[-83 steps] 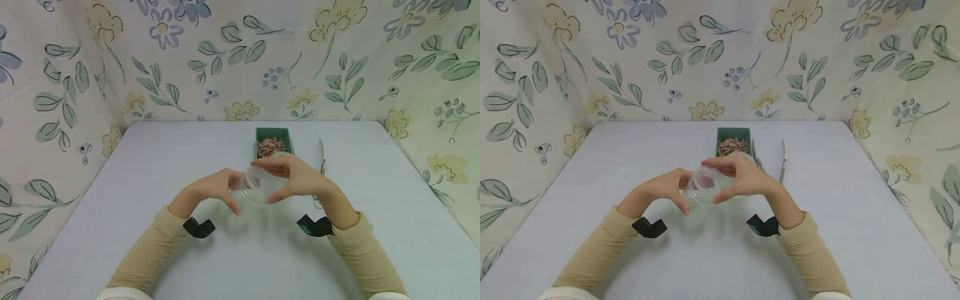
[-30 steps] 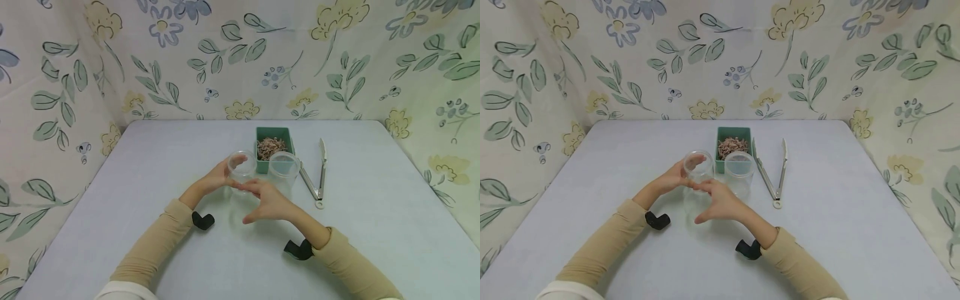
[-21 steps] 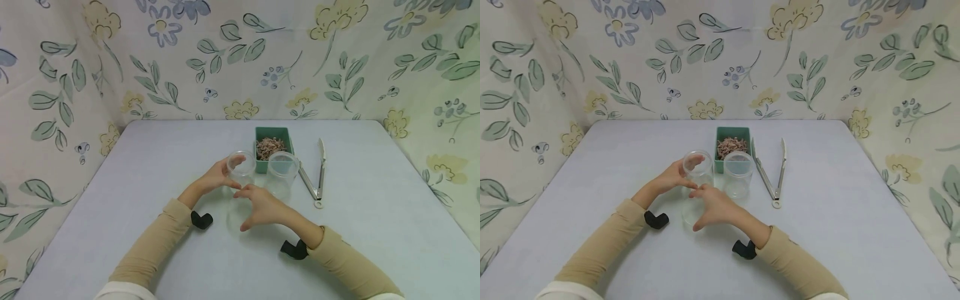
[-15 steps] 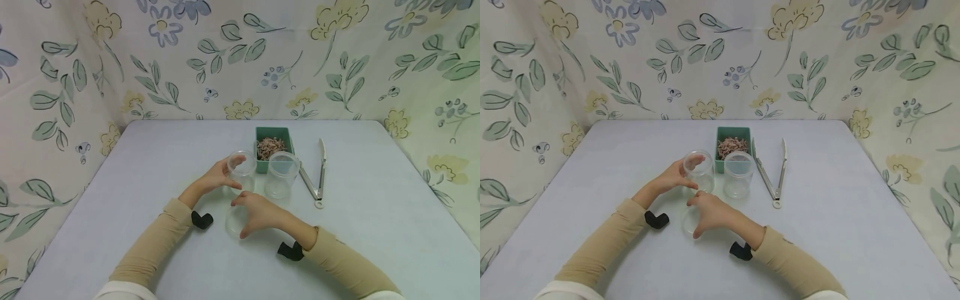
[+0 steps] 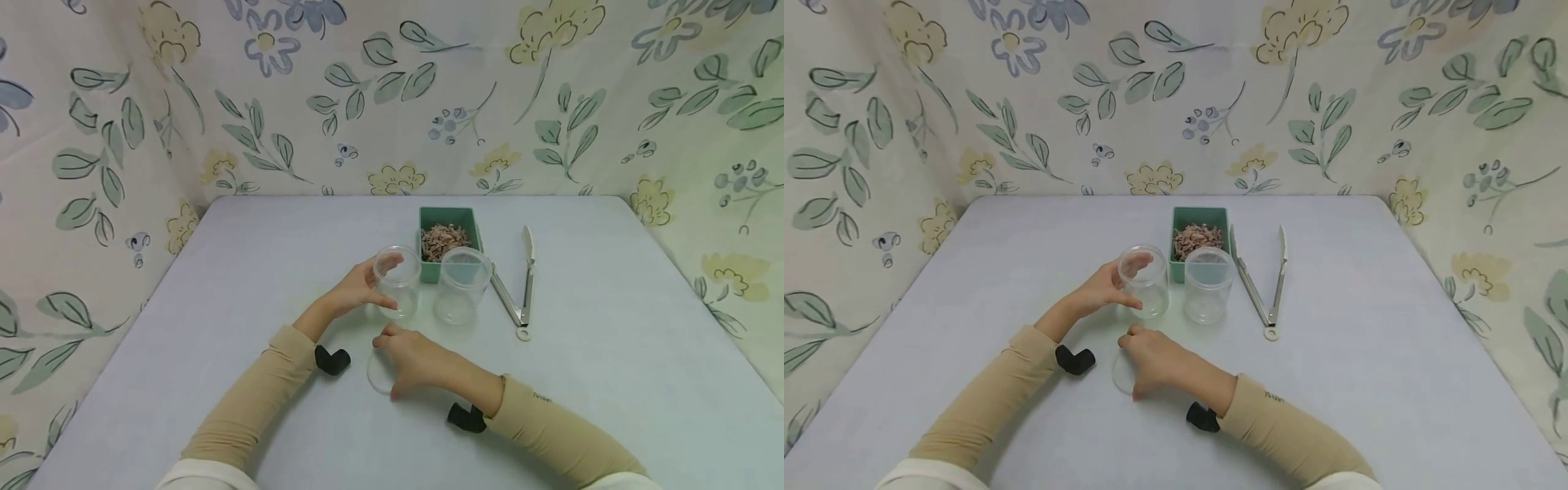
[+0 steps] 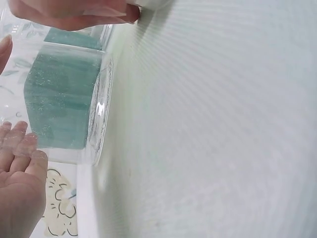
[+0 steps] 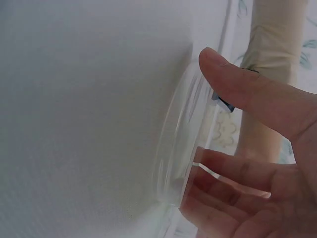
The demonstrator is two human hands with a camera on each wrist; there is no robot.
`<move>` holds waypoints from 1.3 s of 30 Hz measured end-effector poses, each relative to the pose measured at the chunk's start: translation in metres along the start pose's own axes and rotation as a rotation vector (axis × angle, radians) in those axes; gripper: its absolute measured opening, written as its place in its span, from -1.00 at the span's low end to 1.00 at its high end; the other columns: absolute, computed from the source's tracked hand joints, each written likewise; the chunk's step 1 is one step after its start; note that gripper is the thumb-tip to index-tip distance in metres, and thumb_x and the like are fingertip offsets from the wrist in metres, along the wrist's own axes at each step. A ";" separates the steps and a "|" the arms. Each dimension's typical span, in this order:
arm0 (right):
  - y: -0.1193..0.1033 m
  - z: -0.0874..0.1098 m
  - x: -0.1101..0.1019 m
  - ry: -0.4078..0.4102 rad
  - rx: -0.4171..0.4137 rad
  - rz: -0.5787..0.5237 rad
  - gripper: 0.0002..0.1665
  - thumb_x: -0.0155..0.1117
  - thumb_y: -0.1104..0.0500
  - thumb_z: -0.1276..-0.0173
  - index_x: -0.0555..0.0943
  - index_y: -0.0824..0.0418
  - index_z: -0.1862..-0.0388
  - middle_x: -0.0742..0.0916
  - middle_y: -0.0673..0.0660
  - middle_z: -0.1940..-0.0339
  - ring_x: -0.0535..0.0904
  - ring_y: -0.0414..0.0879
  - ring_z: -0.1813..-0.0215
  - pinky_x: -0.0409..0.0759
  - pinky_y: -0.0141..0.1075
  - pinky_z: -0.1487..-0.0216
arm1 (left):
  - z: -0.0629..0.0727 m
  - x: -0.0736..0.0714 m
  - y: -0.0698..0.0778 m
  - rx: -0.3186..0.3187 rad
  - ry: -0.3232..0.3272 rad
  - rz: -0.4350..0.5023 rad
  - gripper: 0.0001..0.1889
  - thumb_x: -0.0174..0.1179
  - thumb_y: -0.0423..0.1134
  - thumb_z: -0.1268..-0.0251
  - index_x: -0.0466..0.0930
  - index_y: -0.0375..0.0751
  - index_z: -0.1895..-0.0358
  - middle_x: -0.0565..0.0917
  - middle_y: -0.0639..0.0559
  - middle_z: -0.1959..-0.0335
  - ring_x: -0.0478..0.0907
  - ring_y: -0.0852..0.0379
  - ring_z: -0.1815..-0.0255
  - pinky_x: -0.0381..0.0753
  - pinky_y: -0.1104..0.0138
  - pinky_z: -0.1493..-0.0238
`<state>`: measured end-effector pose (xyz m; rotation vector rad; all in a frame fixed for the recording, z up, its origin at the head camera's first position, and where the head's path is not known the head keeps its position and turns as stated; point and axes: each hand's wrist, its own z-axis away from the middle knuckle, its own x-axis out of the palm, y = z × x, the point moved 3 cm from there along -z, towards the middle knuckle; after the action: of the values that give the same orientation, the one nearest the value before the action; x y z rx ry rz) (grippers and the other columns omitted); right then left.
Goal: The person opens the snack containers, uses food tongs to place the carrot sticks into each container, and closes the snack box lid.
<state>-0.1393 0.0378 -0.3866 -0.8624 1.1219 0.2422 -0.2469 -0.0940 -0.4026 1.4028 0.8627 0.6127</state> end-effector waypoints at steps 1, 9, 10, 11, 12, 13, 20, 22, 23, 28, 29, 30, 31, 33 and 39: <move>0.000 0.000 0.000 -0.001 -0.004 0.011 -0.11 0.72 0.20 0.27 0.54 0.32 -0.12 0.55 0.14 -0.01 0.58 0.05 0.02 0.58 -0.22 -0.06 | 0.000 0.000 0.000 0.000 0.002 0.001 -0.10 0.40 -0.62 0.06 0.21 -0.29 -0.45 0.28 -0.12 -0.46 0.06 -0.01 -0.52 0.00 0.13 -0.50; -0.002 0.002 -0.002 -0.080 0.016 0.119 0.06 0.69 0.02 0.15 0.40 0.30 -0.33 0.54 0.18 -0.22 0.50 0.03 -0.22 0.50 -0.18 -0.21 | 0.002 0.000 0.001 0.000 0.007 -0.006 -0.10 0.40 -0.59 0.04 0.20 -0.29 -0.45 0.27 -0.13 -0.46 0.06 -0.02 -0.52 -0.01 0.10 -0.50; -0.002 0.003 -0.005 -0.085 0.021 0.128 0.09 0.68 -0.01 0.14 0.38 0.30 -0.36 0.52 0.18 -0.27 0.46 0.03 -0.28 0.48 -0.17 -0.24 | 0.002 0.000 0.001 0.001 0.007 -0.009 -0.10 0.40 -0.59 0.04 0.20 -0.29 -0.45 0.26 -0.13 -0.47 0.06 -0.03 -0.52 -0.01 0.10 -0.50; -0.001 0.004 -0.008 -0.089 0.028 0.119 0.11 0.67 -0.04 0.12 0.36 0.30 -0.39 0.50 0.18 -0.32 0.41 0.03 -0.34 0.45 -0.15 -0.28 | 0.002 0.000 0.001 0.002 0.008 -0.013 -0.10 0.41 -0.58 0.04 0.20 -0.29 -0.46 0.26 -0.13 -0.47 0.06 -0.03 -0.52 -0.01 0.10 -0.50; -0.001 0.006 -0.013 -0.087 0.024 0.114 0.12 0.66 -0.06 0.09 0.35 0.29 -0.41 0.48 0.18 -0.36 0.37 0.03 -0.38 0.42 -0.13 -0.31 | 0.002 0.000 0.001 0.003 0.009 -0.013 -0.10 0.41 -0.58 0.04 0.20 -0.29 -0.45 0.26 -0.14 -0.47 0.06 -0.04 -0.52 -0.01 0.10 -0.50; 0.000 0.009 -0.019 -0.082 0.021 0.097 0.10 0.64 -0.06 0.06 0.35 0.30 -0.42 0.46 0.19 -0.39 0.34 0.03 -0.41 0.39 -0.11 -0.33 | 0.002 0.000 0.002 0.004 0.010 -0.014 -0.10 0.41 -0.58 0.04 0.20 -0.29 -0.45 0.26 -0.14 -0.46 0.06 -0.05 -0.52 -0.02 0.10 -0.50; 0.008 0.041 -0.084 0.142 -0.068 -0.094 -0.12 0.54 0.02 -0.10 0.43 0.28 -0.37 0.52 0.19 -0.34 0.42 0.09 -0.35 0.44 0.00 -0.27 | 0.001 -0.001 0.002 0.008 0.018 -0.003 -0.11 0.40 -0.60 0.05 0.21 -0.33 -0.44 0.26 -0.19 -0.46 0.09 -0.06 -0.50 0.01 0.10 -0.49; 0.015 0.050 -0.101 0.244 -0.078 -0.147 -0.17 0.55 0.04 -0.10 0.47 0.27 -0.33 0.56 0.19 -0.29 0.46 0.11 -0.31 0.49 0.03 -0.22 | 0.001 -0.001 0.002 0.003 0.020 -0.008 -0.10 0.42 -0.58 0.06 0.21 -0.33 -0.44 0.27 -0.19 -0.46 0.09 -0.06 -0.50 0.01 0.10 -0.49; 0.019 0.055 -0.108 0.287 -0.069 -0.183 -0.19 0.55 0.07 -0.10 0.49 0.28 -0.31 0.57 0.20 -0.28 0.46 0.12 -0.31 0.48 0.06 -0.23 | 0.001 0.000 0.002 0.000 0.021 -0.012 -0.10 0.43 -0.58 0.07 0.21 -0.32 -0.44 0.27 -0.18 -0.46 0.10 -0.05 -0.50 0.02 0.10 -0.49; 0.046 0.063 -0.131 0.448 0.039 -0.254 -0.13 0.56 0.16 -0.08 0.42 0.34 -0.36 0.50 0.27 -0.35 0.34 0.21 -0.39 0.33 0.13 -0.33 | -0.001 0.000 0.003 -0.009 0.027 -0.013 -0.10 0.43 -0.59 0.08 0.23 -0.31 -0.43 0.29 -0.14 -0.45 0.09 -0.04 -0.51 0.02 0.11 -0.49; 0.051 0.063 -0.132 0.457 0.078 -0.257 -0.08 0.56 0.16 -0.08 0.37 0.36 -0.39 0.45 0.28 -0.39 0.28 0.22 -0.43 0.27 0.14 -0.36 | -0.001 0.000 0.003 -0.013 0.029 -0.014 -0.10 0.42 -0.60 0.08 0.23 -0.31 -0.43 0.29 -0.14 -0.45 0.09 -0.04 -0.51 0.02 0.11 -0.49; 0.057 0.062 -0.133 0.460 0.125 -0.245 -0.04 0.57 0.14 -0.07 0.33 0.36 -0.41 0.42 0.30 -0.41 0.24 0.24 -0.44 0.25 0.15 -0.37 | -0.001 0.000 0.003 -0.017 0.030 -0.017 -0.10 0.42 -0.60 0.08 0.23 -0.30 -0.43 0.29 -0.14 -0.45 0.09 -0.04 -0.51 0.01 0.11 -0.49; 0.062 0.061 -0.132 0.453 0.172 -0.238 0.00 0.56 0.11 -0.08 0.29 0.37 -0.43 0.38 0.31 -0.44 0.20 0.26 -0.46 0.22 0.16 -0.38 | 0.000 0.000 0.003 -0.019 0.030 -0.021 -0.10 0.42 -0.61 0.08 0.23 -0.30 -0.44 0.29 -0.14 -0.45 0.09 -0.04 -0.51 0.01 0.10 -0.49; 0.070 0.059 -0.129 0.423 0.246 -0.223 0.06 0.57 0.06 -0.07 0.24 0.38 -0.46 0.33 0.34 -0.46 0.15 0.27 -0.48 0.18 0.17 -0.40 | 0.000 0.000 0.002 -0.023 0.031 -0.029 -0.10 0.42 -0.60 0.08 0.22 -0.30 -0.44 0.29 -0.14 -0.45 0.08 -0.05 -0.51 0.00 0.09 -0.49; 0.084 0.054 -0.121 0.398 0.292 -0.208 0.04 0.58 0.07 -0.05 0.29 0.43 -0.41 0.36 0.39 -0.43 0.16 0.31 -0.46 0.18 0.16 -0.40 | 0.001 0.001 0.002 -0.017 0.025 -0.036 -0.09 0.44 -0.57 0.07 0.21 -0.29 -0.45 0.29 -0.15 -0.45 0.09 -0.06 -0.51 0.01 0.07 -0.49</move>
<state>-0.2043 0.1606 -0.3141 -0.7748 1.3827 -0.2723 -0.2459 -0.0937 -0.4011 1.3641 0.8991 0.6097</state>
